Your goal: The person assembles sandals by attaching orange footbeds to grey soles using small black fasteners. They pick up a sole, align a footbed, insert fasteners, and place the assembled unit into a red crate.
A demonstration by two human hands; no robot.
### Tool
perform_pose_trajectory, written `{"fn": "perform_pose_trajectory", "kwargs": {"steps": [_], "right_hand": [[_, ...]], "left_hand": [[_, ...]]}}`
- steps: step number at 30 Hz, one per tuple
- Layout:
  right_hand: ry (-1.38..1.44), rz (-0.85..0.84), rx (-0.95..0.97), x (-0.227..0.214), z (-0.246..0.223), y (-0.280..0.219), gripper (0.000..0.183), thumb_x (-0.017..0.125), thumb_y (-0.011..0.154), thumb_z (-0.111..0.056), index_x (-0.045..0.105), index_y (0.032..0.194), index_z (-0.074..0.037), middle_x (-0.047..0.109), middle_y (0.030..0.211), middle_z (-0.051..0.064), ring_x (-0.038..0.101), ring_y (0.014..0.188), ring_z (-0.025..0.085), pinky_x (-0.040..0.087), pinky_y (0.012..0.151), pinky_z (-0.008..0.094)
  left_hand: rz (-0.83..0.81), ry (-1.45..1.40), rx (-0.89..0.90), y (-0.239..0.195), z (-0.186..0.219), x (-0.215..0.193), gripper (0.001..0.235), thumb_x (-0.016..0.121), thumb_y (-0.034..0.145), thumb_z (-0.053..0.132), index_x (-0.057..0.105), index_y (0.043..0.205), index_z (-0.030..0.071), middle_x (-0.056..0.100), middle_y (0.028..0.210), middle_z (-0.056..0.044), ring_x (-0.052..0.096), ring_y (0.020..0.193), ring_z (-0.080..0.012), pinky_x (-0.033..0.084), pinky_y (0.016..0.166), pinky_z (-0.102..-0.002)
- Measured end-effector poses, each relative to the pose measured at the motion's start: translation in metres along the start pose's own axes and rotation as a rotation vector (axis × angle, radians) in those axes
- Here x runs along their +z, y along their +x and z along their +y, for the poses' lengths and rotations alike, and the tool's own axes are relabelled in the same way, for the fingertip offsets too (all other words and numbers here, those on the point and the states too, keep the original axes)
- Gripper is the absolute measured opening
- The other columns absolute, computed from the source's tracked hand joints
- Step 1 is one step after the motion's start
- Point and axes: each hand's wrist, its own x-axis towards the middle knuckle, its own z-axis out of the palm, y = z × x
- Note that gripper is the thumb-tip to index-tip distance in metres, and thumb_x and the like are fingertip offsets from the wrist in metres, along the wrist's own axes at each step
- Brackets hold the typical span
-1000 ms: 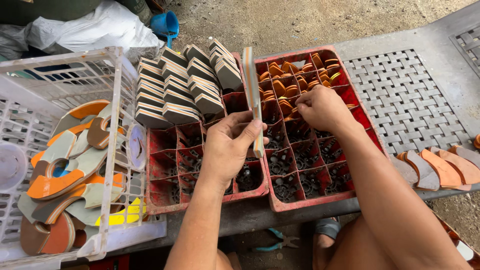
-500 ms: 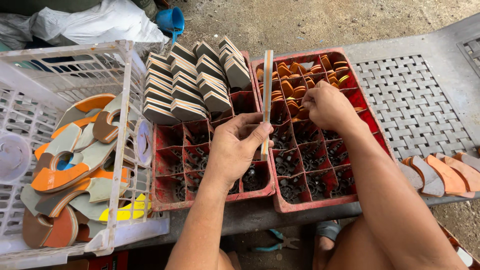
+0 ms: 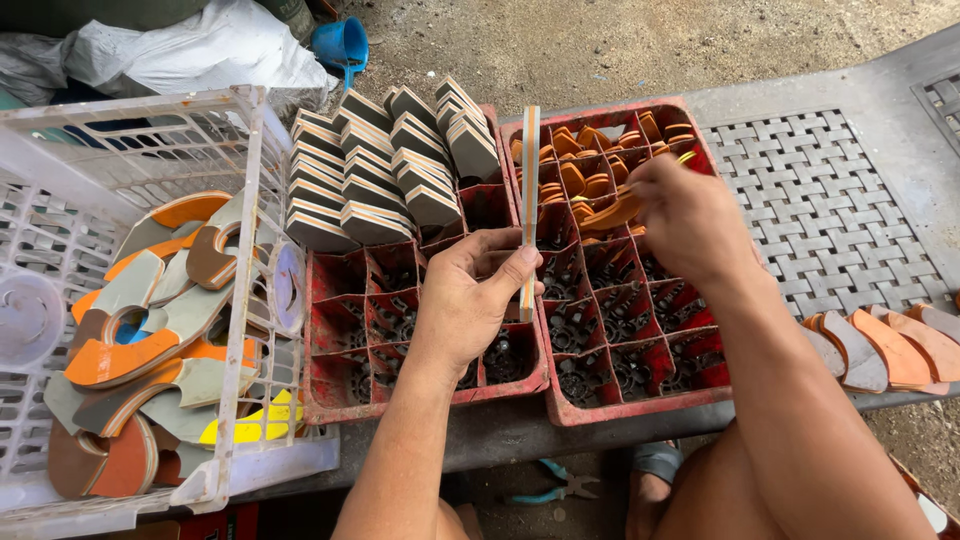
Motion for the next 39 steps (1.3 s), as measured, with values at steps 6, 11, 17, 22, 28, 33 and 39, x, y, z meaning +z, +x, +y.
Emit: {"fn": "perform_pose_trajectory", "kwargs": {"steps": [6, 11, 17, 22, 28, 33, 39], "right_hand": [[0.099, 0.004, 0.027, -0.027, -0.023, -0.032, 0.014, 0.056, 0.105, -0.001, 0.068, 0.113, -0.004, 0.075, 0.098, 0.013, 0.077, 0.09, 0.027, 0.059, 0.076, 0.037], [-0.098, -0.328, -0.198, -0.012, -0.042, -0.056, 0.032, 0.064, 0.075, 0.006, 0.073, 0.103, -0.007, 0.079, 0.097, 0.009, 0.075, 0.086, 0.026, 0.059, 0.072, 0.036], [0.108, 0.04, -0.06, -0.014, -0.045, -0.079, 0.017, 0.063, 0.096, 0.0, 0.069, 0.112, 0.0, 0.076, 0.095, 0.015, 0.077, 0.086, 0.022, 0.061, 0.07, 0.032], [0.498, 0.025, 0.527, -0.028, -0.046, -0.078, 0.02, 0.059, 0.103, -0.013, 0.064, 0.107, 0.005, 0.075, 0.086, 0.013, 0.076, 0.076, 0.016, 0.063, 0.065, 0.029], [0.477, -0.081, 0.414, -0.031, -0.047, -0.088, 0.014, 0.062, 0.095, -0.004, 0.07, 0.105, 0.003, 0.076, 0.083, 0.009, 0.071, 0.073, 0.013, 0.058, 0.063, 0.028], [0.334, -0.036, 0.409, -0.032, -0.036, -0.09, 0.013, 0.068, 0.1, -0.014, 0.071, 0.102, -0.001, 0.075, 0.08, 0.008, 0.067, 0.07, 0.01, 0.054, 0.06, 0.028], [0.332, 0.297, 0.333, -0.064, 0.004, -0.08, 0.012, 0.056, 0.116, -0.011, 0.063, 0.117, -0.001, 0.072, 0.097, 0.011, 0.07, 0.082, 0.017, 0.058, 0.07, 0.032]], "left_hand": [[0.035, -0.077, -0.027, 0.0, -0.002, -0.003, 0.033, 0.069, 0.094, 0.022, 0.071, 0.118, 0.0, 0.075, 0.094, -0.007, 0.073, 0.077, -0.013, 0.064, 0.066, -0.03], [-0.002, 0.008, -0.015, 0.004, -0.013, -0.007, 0.031, 0.067, 0.097, 0.02, 0.066, 0.117, -0.004, 0.075, 0.094, -0.007, 0.073, 0.078, -0.0136, 0.064, 0.067, -0.028], [-0.122, -0.126, -0.248, 0.007, -0.036, 0.023, 0.032, 0.056, 0.096, 0.018, 0.056, 0.115, -0.008, 0.067, 0.087, -0.011, 0.07, 0.073, -0.0189, 0.062, 0.06, -0.032], [0.07, 0.456, -0.056, -0.01, -0.023, 0.053, 0.062, 0.084, 0.077, 0.034, 0.056, 0.122, 0.001, 0.064, 0.084, -0.008, 0.069, 0.075, -0.0254, 0.059, 0.068, -0.04], [-0.163, 0.827, 0.036, -0.02, -0.004, 0.064, 0.049, 0.094, 0.073, 0.039, 0.074, 0.106, 0.008, 0.065, 0.099, -0.003, 0.069, 0.094, -0.0203, 0.057, 0.085, -0.04], [-0.093, 0.785, 0.081, -0.018, -0.002, 0.062, 0.024, 0.079, 0.075, 0.015, 0.078, 0.099, 0.012, 0.078, 0.092, -0.009, 0.075, 0.085, -0.0247, 0.058, 0.081, -0.039], [0.072, 0.801, -0.092, -0.002, -0.003, 0.041, 0.029, 0.085, 0.074, 0.027, 0.079, 0.097, 0.011, 0.078, 0.085, -0.012, 0.078, 0.076, -0.0267, 0.062, 0.076, -0.041]]}}
